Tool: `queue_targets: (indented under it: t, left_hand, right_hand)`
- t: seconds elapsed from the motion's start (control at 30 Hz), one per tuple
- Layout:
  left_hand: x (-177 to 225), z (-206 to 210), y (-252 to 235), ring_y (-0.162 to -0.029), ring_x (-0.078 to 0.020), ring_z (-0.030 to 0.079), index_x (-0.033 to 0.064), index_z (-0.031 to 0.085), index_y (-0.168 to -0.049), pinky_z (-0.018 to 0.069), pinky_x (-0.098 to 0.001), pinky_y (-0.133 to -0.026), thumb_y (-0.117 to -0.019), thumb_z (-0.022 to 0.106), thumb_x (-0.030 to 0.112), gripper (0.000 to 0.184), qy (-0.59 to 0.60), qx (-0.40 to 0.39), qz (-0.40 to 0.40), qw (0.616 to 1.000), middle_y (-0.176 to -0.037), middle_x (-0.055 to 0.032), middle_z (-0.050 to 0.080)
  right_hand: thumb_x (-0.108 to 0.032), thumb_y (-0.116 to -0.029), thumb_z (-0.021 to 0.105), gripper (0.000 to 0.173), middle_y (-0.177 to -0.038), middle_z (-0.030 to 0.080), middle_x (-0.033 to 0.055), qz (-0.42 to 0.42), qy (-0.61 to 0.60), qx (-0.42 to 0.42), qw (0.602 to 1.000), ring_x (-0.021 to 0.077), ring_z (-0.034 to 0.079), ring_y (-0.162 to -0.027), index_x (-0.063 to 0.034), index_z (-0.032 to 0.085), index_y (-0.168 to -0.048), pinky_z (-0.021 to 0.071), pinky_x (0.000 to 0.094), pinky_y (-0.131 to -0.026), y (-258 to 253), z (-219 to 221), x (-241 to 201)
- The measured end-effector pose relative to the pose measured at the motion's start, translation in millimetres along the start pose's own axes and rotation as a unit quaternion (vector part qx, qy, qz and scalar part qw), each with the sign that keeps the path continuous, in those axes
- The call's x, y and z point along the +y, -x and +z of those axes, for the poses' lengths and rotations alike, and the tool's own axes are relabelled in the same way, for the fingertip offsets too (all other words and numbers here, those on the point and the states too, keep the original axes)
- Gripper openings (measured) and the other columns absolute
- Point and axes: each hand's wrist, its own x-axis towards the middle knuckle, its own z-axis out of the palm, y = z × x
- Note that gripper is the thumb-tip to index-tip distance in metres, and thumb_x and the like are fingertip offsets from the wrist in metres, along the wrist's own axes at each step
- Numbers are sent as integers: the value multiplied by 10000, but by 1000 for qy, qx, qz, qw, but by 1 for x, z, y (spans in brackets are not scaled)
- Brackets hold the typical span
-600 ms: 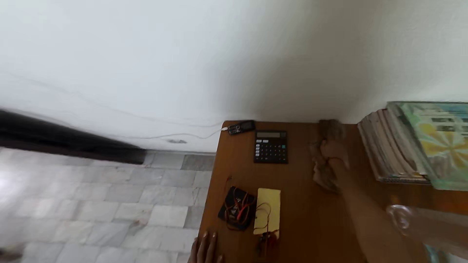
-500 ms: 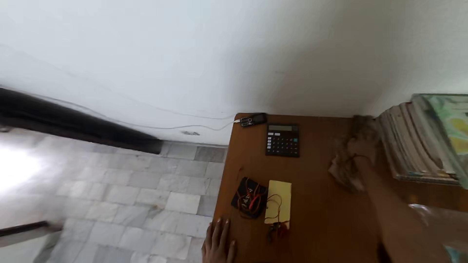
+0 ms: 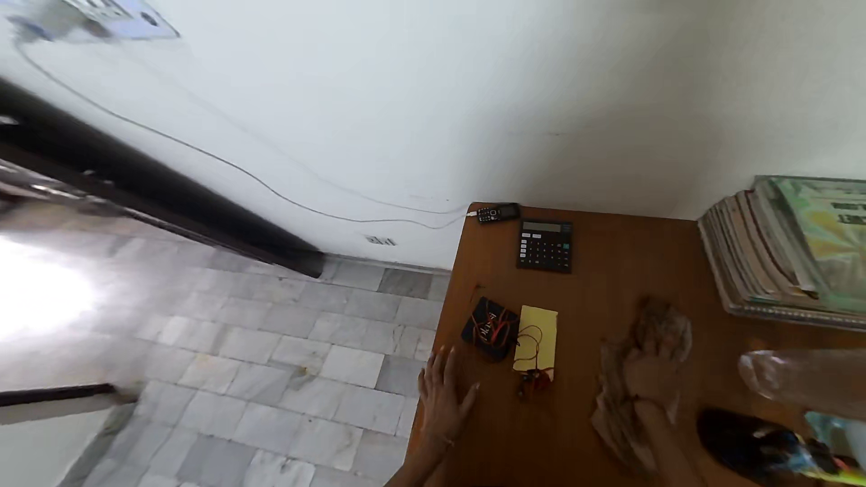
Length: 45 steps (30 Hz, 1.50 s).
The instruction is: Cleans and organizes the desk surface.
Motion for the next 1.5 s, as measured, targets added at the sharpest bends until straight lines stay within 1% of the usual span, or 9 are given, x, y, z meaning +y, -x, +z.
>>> queue_targets:
  t: [0.13, 0.3, 0.4, 0.6, 0.9, 1.13, 1.27, 1.4, 1.5]
  left_hand:
    - [43, -10, -39, -1407, -524, 410, 39, 476, -1514, 325, -678, -1116, -854, 759, 477, 841, 14, -56, 9, 998, -1548, -292, 420]
    - [67, -14, -69, -1403, -492, 415, 104, 613, -1416, 324, -671, -1099, -920, 737, 404, 593, -42, -87, -32, 995, -1520, -250, 474]
    - [69, -14, -75, -1331, -494, 488, 74, 693, -1304, 395, -630, -1073, -953, 720, 280, 408, -36, -79, -18, 996, -1420, -270, 557]
    - [82, -29, -77, -1231, -388, 612, 5, 701, -1239, 468, -521, -1058, -1042, 533, 57, 264, 6, -132, -43, 990, -1300, -235, 646]
    - [151, -42, -31, -1095, -271, 681, -14, 717, -1187, 533, -416, -996, -1007, 599, 51, 225, 198, -156, 9, 968, -1177, -188, 701]
    - [200, 8, -19, -1216, -308, 634, -2, 697, -1258, 467, -419, -1086, -1034, 526, 62, 289, 163, -273, 78, 945, -1252, -210, 684]
    - [194, 11, -29, -1394, -376, 484, 70, 460, -1519, 422, -502, -1139, -1007, 625, 143, 543, 46, -388, 46, 919, -1570, -222, 406]
    - [148, -12, -39, -1463, -411, 381, 109, 423, -1557, 334, -584, -1172, -947, 711, 274, 694, -29, -256, 35, 966, -1605, -205, 375]
    - [112, -21, -64, -1529, -440, 218, 139, 357, -1591, 218, -659, -1186, -888, 783, 382, 857, -68, -183, -57, 979, -1648, -221, 272]
  right_hand:
    - [-114, -986, 465, 604, -1659, 223, 273, -48, 6, 0, 999, 482, 162, -1547, -20, 365, -1575, 170, 616, -1242, 58, 11, 13]
    - [-196, -1012, 431, 580, -1674, 218, 236, -22, 20, -5, 1000, 464, 209, -1540, -77, 390, -1578, 254, 649, -1182, 124, 4, 21]
    - [-286, -1040, 355, 565, -1668, 238, 234, -4, 31, 18, 999, 463, 215, -1539, -110, 412, -1574, 220, 652, -1199, 149, 11, 30]
    - [-283, -1010, 469, 574, -1642, 271, 277, -16, -8, 51, 999, 510, 276, -1501, -54, 461, -1536, 273, 713, -1133, 166, 18, 43]
    - [-266, -1014, 499, 546, -1641, 274, 277, -28, -26, 44, 998, 515, 307, -1486, -79, 484, -1527, 292, 707, -1127, 167, 20, 50]
    - [-264, -1011, 497, 577, -1655, 236, 275, -33, -21, 22, 999, 503, 269, -1507, -78, 439, -1554, 270, 693, -1148, 167, 16, 54]
    - [-343, -1003, 506, 607, -1648, 197, 322, -6, -12, 30, 999, 593, 221, -1481, -115, 436, -1562, 216, 753, -1130, 176, 17, 53]
    - [-405, -1011, 519, 676, -1634, 131, 381, 25, 6, -13, 1000, 644, 226, -1450, -122, 353, -1603, 227, 758, -1122, 191, 15, 48]
    - [-205, -1019, 547, 570, -1615, 182, 393, 11, -10, -18, 1000, 652, 312, -1405, -51, 425, -1554, 343, 707, -1094, 191, 11, 47]
